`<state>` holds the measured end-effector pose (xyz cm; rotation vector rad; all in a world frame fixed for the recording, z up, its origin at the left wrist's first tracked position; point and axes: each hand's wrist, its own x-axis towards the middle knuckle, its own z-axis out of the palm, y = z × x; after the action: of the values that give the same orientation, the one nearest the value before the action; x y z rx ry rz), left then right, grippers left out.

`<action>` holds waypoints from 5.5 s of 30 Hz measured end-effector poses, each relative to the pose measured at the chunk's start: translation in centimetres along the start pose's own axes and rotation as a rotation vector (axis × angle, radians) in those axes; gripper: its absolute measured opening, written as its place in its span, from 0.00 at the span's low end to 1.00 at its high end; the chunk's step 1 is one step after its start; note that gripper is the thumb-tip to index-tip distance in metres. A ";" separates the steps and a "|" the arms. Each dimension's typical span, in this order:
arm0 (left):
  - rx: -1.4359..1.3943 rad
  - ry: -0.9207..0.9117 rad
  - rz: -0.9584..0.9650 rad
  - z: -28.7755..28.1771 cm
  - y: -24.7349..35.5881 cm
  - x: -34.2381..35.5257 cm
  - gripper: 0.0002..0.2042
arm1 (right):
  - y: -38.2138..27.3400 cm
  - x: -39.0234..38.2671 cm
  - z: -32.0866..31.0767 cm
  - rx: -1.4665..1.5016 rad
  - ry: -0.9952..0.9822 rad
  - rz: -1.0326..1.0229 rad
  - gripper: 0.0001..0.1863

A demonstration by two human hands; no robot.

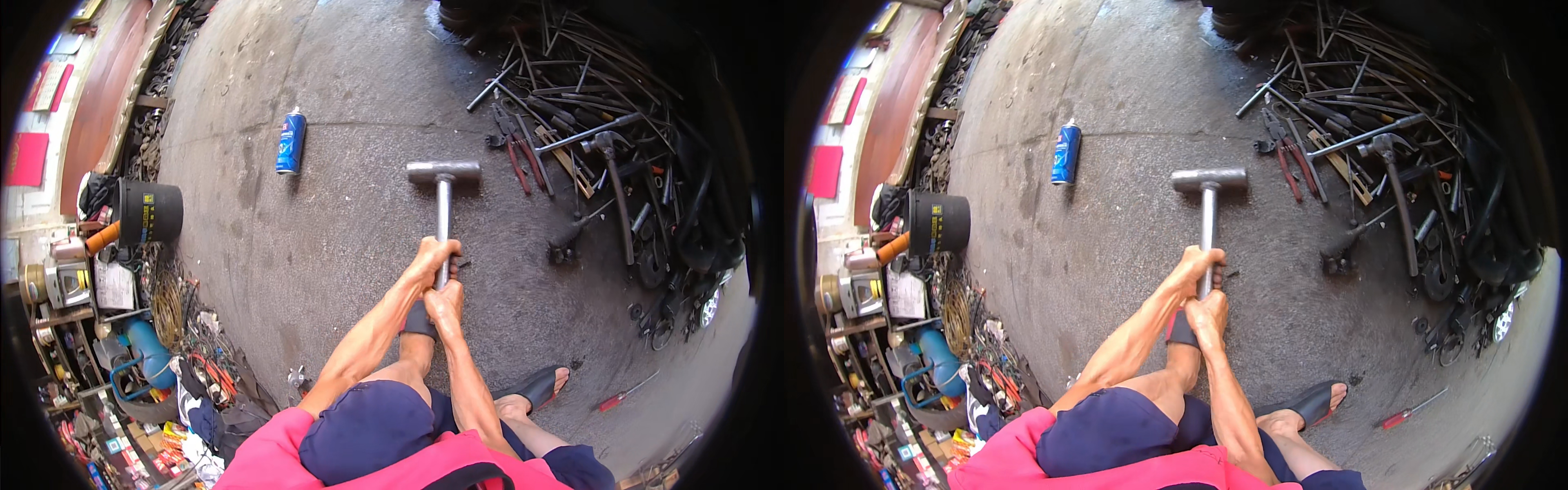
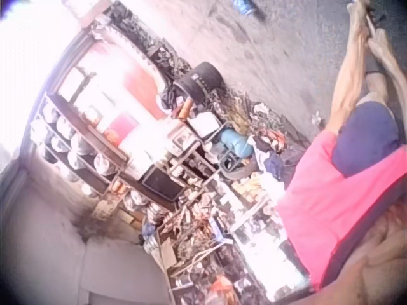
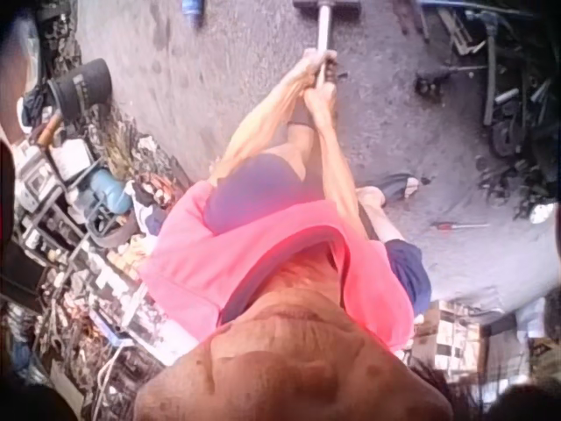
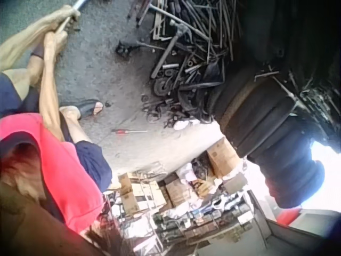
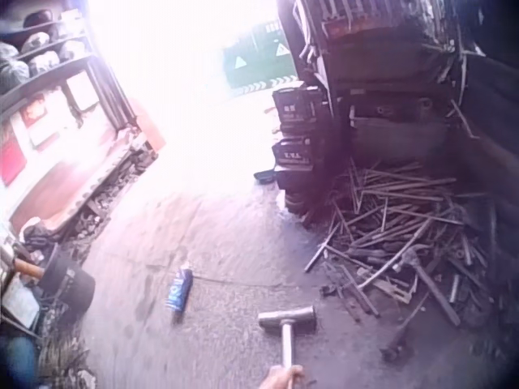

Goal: The person sits on the floor and uses a screwdriver to work on a small mechanical part. They then stand, pick up a hammer, and repeatedly crush a beverage can on the floor. Finally, they return to the mechanical part and continue working on it with the screwdriver.

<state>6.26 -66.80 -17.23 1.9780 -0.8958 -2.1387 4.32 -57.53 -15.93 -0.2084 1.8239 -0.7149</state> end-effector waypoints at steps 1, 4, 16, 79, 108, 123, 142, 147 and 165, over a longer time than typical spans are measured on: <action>0.128 -0.025 0.110 0.0 -0.2 -0.2 0.08 | 0.3 -0.1 -0.2 0.044 -0.003 0.002 0.12; 0.310 -0.020 0.214 -2.6 0.5 0.5 0.19 | 0.4 0.3 -0.1 0.143 -0.014 -0.005 0.07; 0.793 1.210 0.855 -31.9 12.0 6.0 0.30 | 3.2 6.0 -5.0 -0.255 0.168 -0.219 0.13; 0.895 -0.448 0.832 14.5 4.1 -5.8 0.37 | 2.1 -2.0 -33.5 0.484 0.088 -0.488 0.33; 1.328 0.570 0.962 3.9 -0.9 4.2 0.42 | 3.4 3.6 -34.8 0.518 -0.033 0.020 0.11; 1.388 0.217 1.534 7.1 1.6 4.0 0.32 | 4.5 -0.4 -29.0 -0.532 -0.039 -0.130 0.17; 1.273 0.189 1.410 6.9 1.5 4.1 0.30 | -0.1 -1.0 -22.0 -1.029 -0.067 -0.465 0.10; 1.311 0.184 1.416 7.2 1.4 3.9 0.30 | 1.5 -0.1 -22.4 -0.914 0.053 -0.494 0.10; 2.116 -0.085 1.026 0.3 10.7 2.1 0.38 | -6.1 9.7 -35.2 -0.481 0.520 -0.443 0.13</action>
<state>2.31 -76.44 -13.99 0.5492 -3.5993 -0.1056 -32.42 -53.98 -13.01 -0.8249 2.4729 -0.6548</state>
